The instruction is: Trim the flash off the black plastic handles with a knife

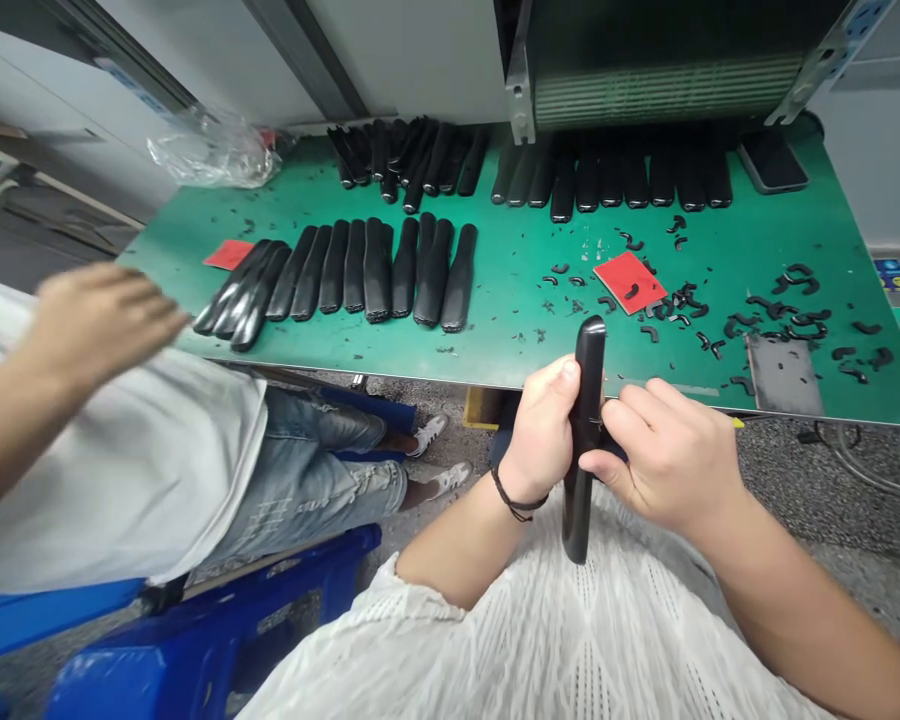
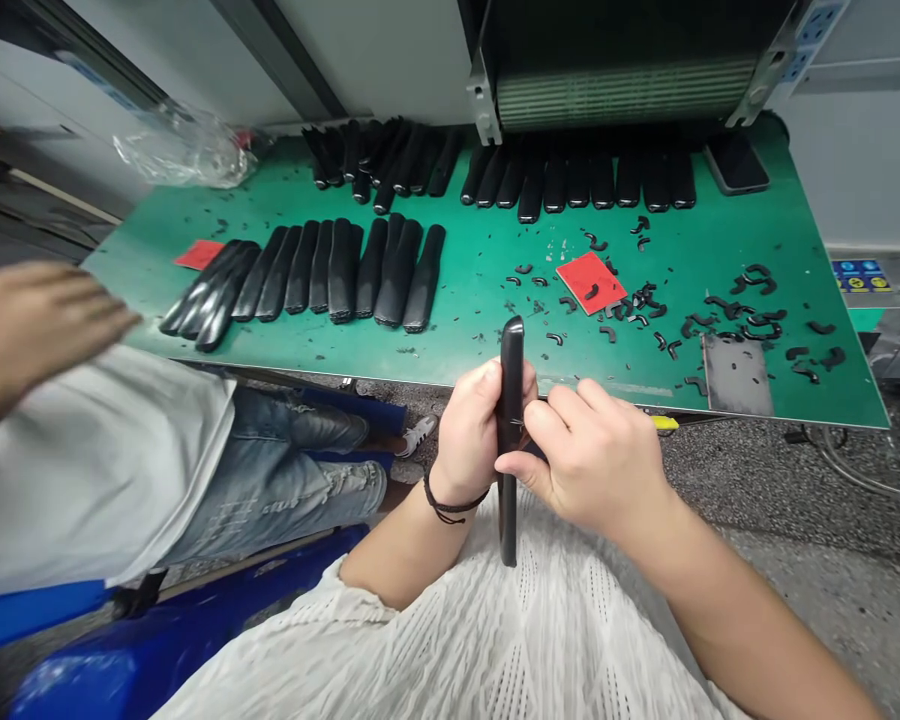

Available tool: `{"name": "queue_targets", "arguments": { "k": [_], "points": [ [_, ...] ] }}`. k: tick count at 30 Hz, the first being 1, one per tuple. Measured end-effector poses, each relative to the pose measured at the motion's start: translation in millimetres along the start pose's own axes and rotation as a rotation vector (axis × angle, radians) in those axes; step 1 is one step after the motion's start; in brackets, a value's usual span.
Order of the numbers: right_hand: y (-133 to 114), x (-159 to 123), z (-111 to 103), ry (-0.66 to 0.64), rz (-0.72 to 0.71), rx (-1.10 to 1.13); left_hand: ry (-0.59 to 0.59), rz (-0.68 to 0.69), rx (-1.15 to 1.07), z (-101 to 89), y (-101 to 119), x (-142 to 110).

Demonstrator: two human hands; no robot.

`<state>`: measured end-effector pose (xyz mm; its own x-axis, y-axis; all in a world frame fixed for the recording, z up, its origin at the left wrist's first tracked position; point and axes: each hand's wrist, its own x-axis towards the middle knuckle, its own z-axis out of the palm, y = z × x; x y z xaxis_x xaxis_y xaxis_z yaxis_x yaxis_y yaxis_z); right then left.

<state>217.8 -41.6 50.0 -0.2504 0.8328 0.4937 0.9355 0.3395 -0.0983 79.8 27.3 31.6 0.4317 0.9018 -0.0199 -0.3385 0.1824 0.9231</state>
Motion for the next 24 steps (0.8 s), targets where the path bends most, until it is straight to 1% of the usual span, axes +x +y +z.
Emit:
{"name": "queue_targets", "arguments": {
  "k": [5, 8, 14, 17, 20, 24],
  "points": [
    [-2, -1, 1, -0.023, 0.003, 0.027, 0.031, 0.010, -0.018, 1.5, 3, 2],
    [-4, -1, 1, -0.023, -0.003, 0.037, 0.041, 0.003, -0.071, 2.0, 3, 5],
    [-8, -2, 2, -0.031, -0.016, 0.066, 0.062, -0.050, -0.167, 1.8, 5, 10],
    [-9, -4, 3, -0.078, -0.052, 0.077, 0.084, -0.110, -0.217, 2.0, 11, 15],
    [-11, -8, 3, -0.132, -0.090, 0.111, 0.129, -0.142, -0.245, 2.5, 21, 23],
    [-15, -12, 1, -0.183, -0.124, 0.137, 0.237, -0.211, -0.276, 2.3, 32, 36]
  ]
}}
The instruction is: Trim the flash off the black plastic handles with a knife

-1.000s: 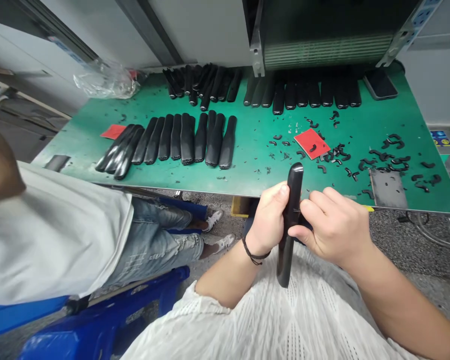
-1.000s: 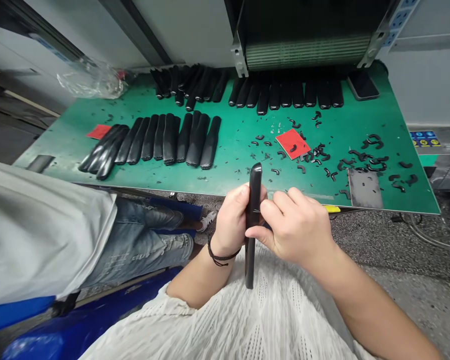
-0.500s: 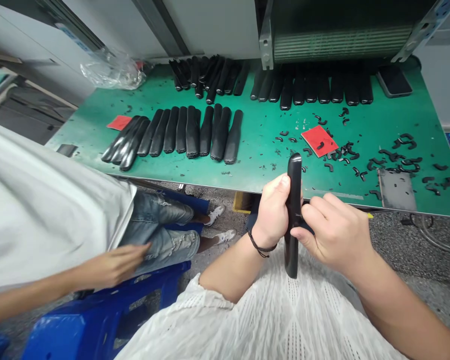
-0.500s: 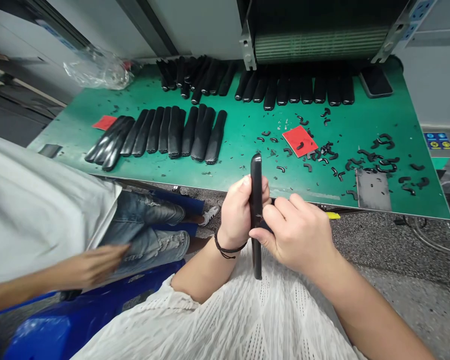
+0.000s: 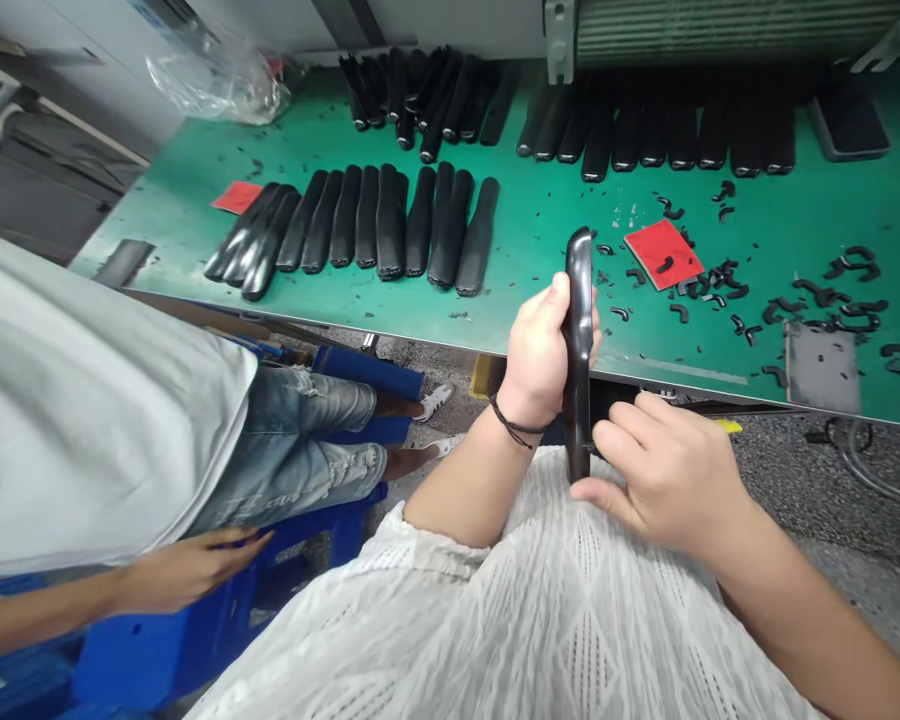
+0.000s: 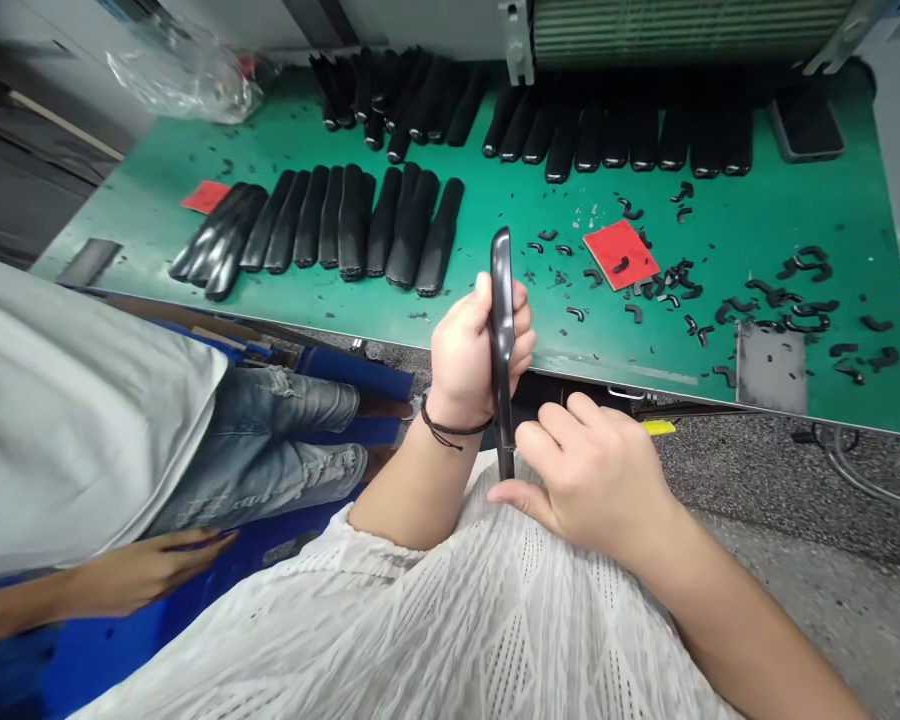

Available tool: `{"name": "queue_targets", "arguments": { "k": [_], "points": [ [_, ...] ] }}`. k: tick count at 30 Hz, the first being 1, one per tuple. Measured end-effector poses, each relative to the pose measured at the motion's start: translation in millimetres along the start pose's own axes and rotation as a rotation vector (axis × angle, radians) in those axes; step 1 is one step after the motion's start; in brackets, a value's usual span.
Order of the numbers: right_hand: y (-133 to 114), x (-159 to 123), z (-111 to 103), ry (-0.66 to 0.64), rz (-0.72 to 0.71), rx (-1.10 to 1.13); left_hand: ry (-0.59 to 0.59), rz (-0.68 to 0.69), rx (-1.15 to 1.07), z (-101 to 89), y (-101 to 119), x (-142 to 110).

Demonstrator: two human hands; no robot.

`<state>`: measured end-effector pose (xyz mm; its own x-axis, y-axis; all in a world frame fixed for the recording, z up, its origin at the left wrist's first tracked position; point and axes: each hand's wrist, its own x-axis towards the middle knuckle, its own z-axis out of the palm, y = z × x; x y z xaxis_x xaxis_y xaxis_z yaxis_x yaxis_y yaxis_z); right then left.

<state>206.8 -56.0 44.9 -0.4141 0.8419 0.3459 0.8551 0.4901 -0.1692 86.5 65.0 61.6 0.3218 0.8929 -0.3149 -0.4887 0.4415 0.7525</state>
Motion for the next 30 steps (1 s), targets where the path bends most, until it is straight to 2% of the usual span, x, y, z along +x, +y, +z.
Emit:
{"name": "queue_targets", "arguments": {
  "k": [6, 15, 18, 21, 23, 26, 28, 30],
  "points": [
    [-3, -2, -3, 0.001, -0.006, -0.091, 0.137, -0.011, -0.134, -3.1, 6, 16],
    [-3, -6, 3, 0.053, 0.044, -0.323, 0.345, 0.049, -0.243, -17.8, 1, 26],
    [-2, -9, 5, 0.110, 0.043, -0.349, 0.385, 0.080, -0.235, -22.4, -1, 29],
    [4, -13, 7, 0.217, 0.043, -0.251, 0.388, 0.119, -0.243, -27.2, 0, 32],
    [10, -14, 8, 0.228, 0.146, -0.199, 0.359, 0.115, -0.265, -30.2, 2, 33],
    [25, -13, 7, 0.068, 0.414, -0.276, 0.240, 0.087, -0.298, -34.5, 4, 32],
    [36, -11, 7, -0.060, 0.498, -0.350, 0.085, 0.081, -0.292, -37.2, 4, 30],
    [48, -8, 6, -0.149, 0.480, -0.387, -0.113, 0.078, -0.255, -39.6, 3, 25]
  ]
}}
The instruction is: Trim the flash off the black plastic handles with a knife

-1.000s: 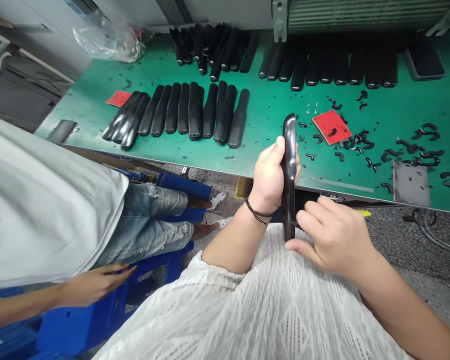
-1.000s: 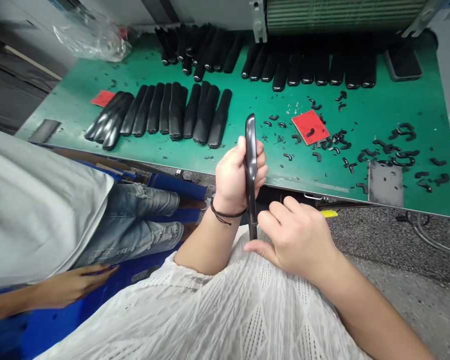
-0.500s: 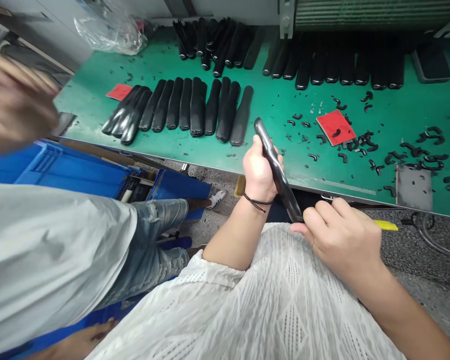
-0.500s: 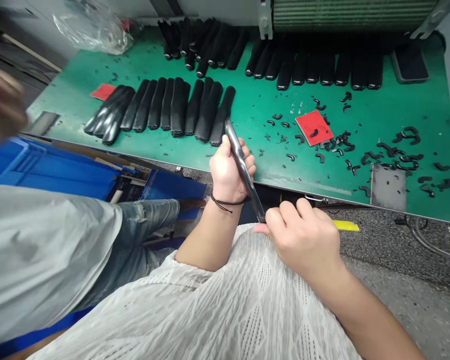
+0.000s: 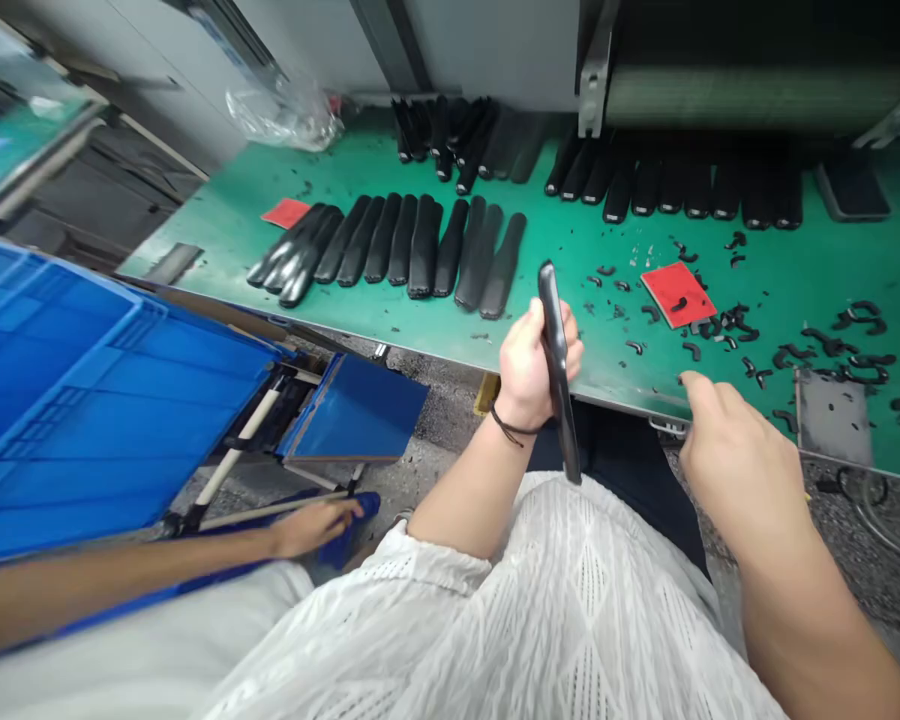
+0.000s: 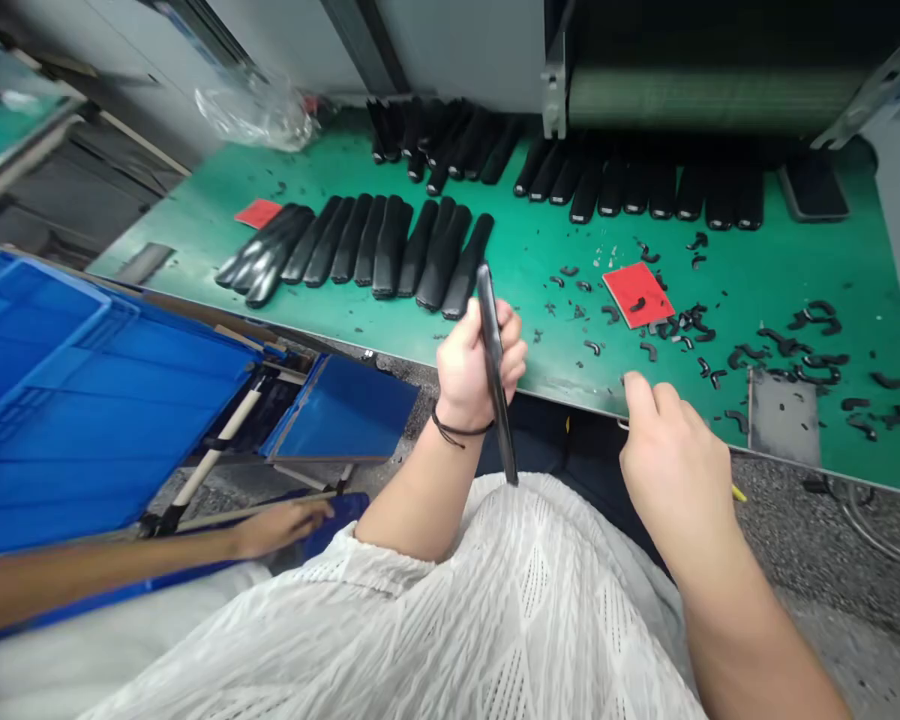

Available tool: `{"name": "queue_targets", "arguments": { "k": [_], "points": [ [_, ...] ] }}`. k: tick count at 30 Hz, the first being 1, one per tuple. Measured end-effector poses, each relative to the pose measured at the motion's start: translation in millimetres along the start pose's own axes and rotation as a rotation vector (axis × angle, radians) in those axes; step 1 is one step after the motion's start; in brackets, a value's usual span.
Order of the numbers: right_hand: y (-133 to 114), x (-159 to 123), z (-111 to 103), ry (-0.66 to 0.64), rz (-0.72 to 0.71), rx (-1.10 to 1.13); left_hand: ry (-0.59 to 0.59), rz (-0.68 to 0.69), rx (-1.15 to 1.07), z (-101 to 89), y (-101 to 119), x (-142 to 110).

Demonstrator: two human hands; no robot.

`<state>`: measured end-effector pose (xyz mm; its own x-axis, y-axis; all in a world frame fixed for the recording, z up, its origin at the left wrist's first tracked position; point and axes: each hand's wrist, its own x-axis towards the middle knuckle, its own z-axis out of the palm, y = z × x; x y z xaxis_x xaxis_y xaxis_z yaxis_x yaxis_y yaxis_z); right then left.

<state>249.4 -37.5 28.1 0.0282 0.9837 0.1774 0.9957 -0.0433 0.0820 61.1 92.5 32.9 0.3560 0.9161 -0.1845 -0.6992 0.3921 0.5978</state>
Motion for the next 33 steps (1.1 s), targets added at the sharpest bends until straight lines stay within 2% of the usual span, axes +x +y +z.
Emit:
{"name": "queue_targets", "arguments": {
  "k": [2, 4, 8, 11, 16, 20, 23, 25, 30, 33],
  "points": [
    [7, 8, 1, -0.037, -0.027, -0.028, -0.180, -0.023, 0.061, -1.8, -2, -5],
    [11, 14, -1, -0.036, -0.022, -0.009, -0.299, -0.021, 0.143, -3.6, -5, -11],
    [10, 20, -12, 0.057, -0.001, 0.141, -0.422, 0.043, 0.316, -10.4, -11, -23],
    [6, 18, -26, 0.112, -0.039, 0.353, -0.516, 0.091, 0.465, -18.6, -13, -29],
    [1, 13, -51, 0.139, -0.183, 0.776, -0.634, 0.157, 0.730, -25.1, -11, -34],
    [-6, 14, -64, 0.097, -0.328, 0.986, -0.778, 0.145, 0.775, -20.2, -5, -35],
    [-12, 15, -68, -0.006, -0.404, 0.986, -0.898, 0.165, 0.760, -16.0, -2, -35],
    [-15, 16, -70, -0.028, -0.415, 0.954, -0.947, 0.188, 0.750, -15.1, 0, -34],
    [-17, 17, -71, 0.011, -0.429, 0.883, -0.925, 0.152, 0.787, -19.6, 1, -32],
    [-15, 17, -70, 0.049, -0.448, 0.826, -0.942, 0.175, 0.757, -23.1, -2, -32]
  ]
}}
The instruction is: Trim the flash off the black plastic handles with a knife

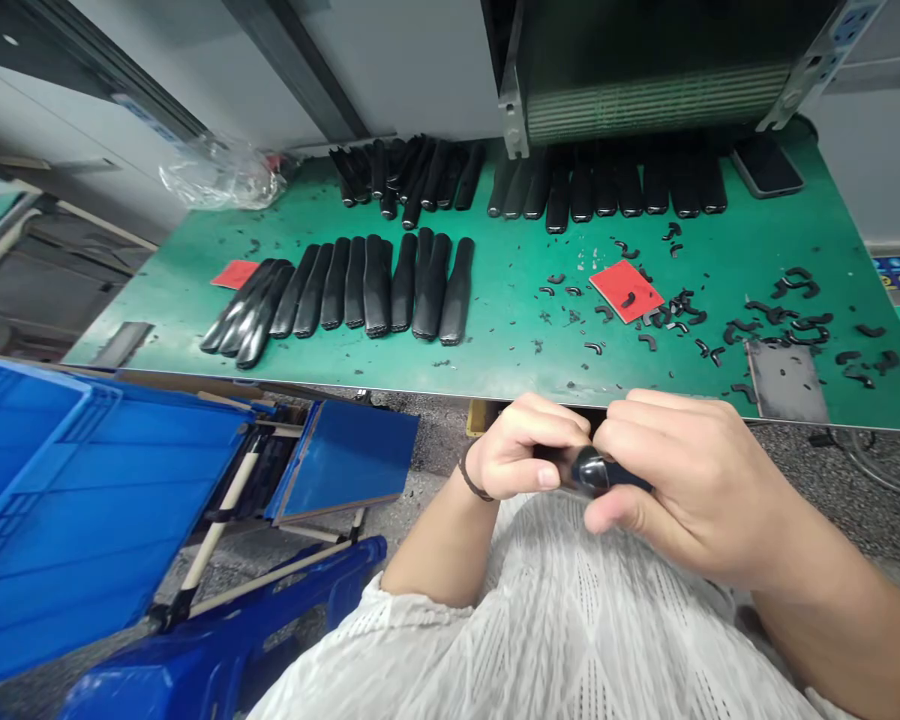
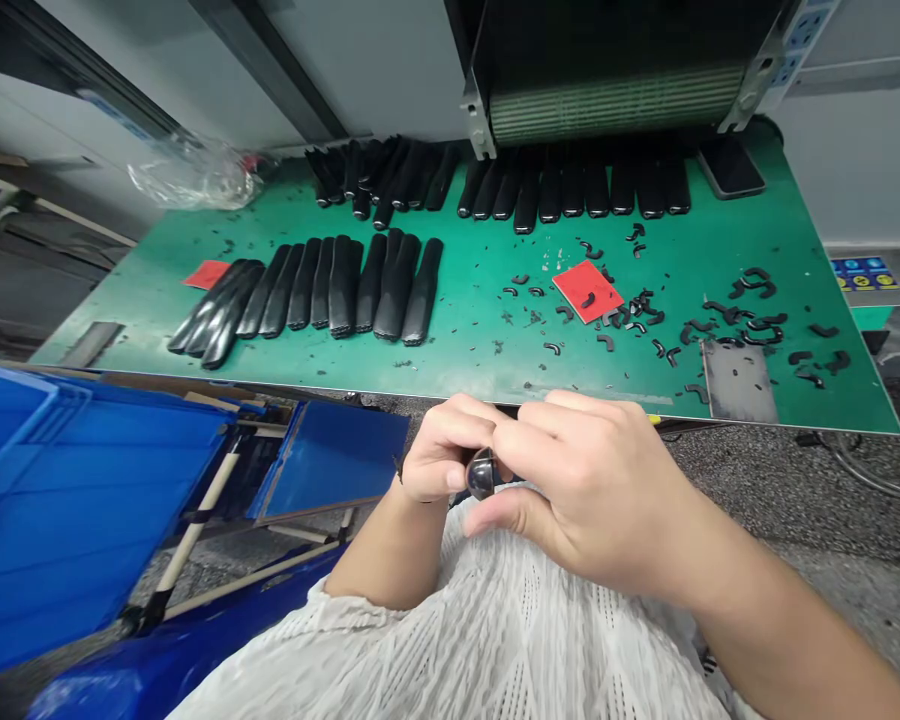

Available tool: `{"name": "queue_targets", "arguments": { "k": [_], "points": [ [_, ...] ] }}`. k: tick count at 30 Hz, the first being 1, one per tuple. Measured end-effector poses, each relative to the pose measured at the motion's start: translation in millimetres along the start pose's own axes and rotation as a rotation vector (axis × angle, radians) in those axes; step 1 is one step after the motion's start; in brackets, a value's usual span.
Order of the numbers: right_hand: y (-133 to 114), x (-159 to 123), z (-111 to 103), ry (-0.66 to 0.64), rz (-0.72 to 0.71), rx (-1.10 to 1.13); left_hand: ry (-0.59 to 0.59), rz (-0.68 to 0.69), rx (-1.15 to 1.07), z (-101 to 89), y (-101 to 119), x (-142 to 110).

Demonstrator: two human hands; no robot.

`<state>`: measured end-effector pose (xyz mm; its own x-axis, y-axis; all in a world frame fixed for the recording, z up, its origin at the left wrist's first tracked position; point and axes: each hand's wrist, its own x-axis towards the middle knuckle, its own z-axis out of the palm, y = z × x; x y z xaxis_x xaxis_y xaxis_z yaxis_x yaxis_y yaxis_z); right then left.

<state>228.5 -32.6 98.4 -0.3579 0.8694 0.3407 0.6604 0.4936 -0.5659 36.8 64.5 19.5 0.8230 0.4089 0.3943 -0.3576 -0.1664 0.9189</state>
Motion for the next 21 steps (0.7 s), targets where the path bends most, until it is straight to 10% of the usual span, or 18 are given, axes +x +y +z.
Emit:
{"name": "queue_targets", "arguments": {
  "k": [14, 21],
  "points": [
    [-1, -7, 19, 0.339, -0.125, -0.374, 0.200, 0.053, -0.019, 19.6, -5, 6],
    [0, -9, 21, 0.284, 0.070, 0.305, 0.161, 0.007, 0.022, 11.2, -11, 5]
  ]
}}
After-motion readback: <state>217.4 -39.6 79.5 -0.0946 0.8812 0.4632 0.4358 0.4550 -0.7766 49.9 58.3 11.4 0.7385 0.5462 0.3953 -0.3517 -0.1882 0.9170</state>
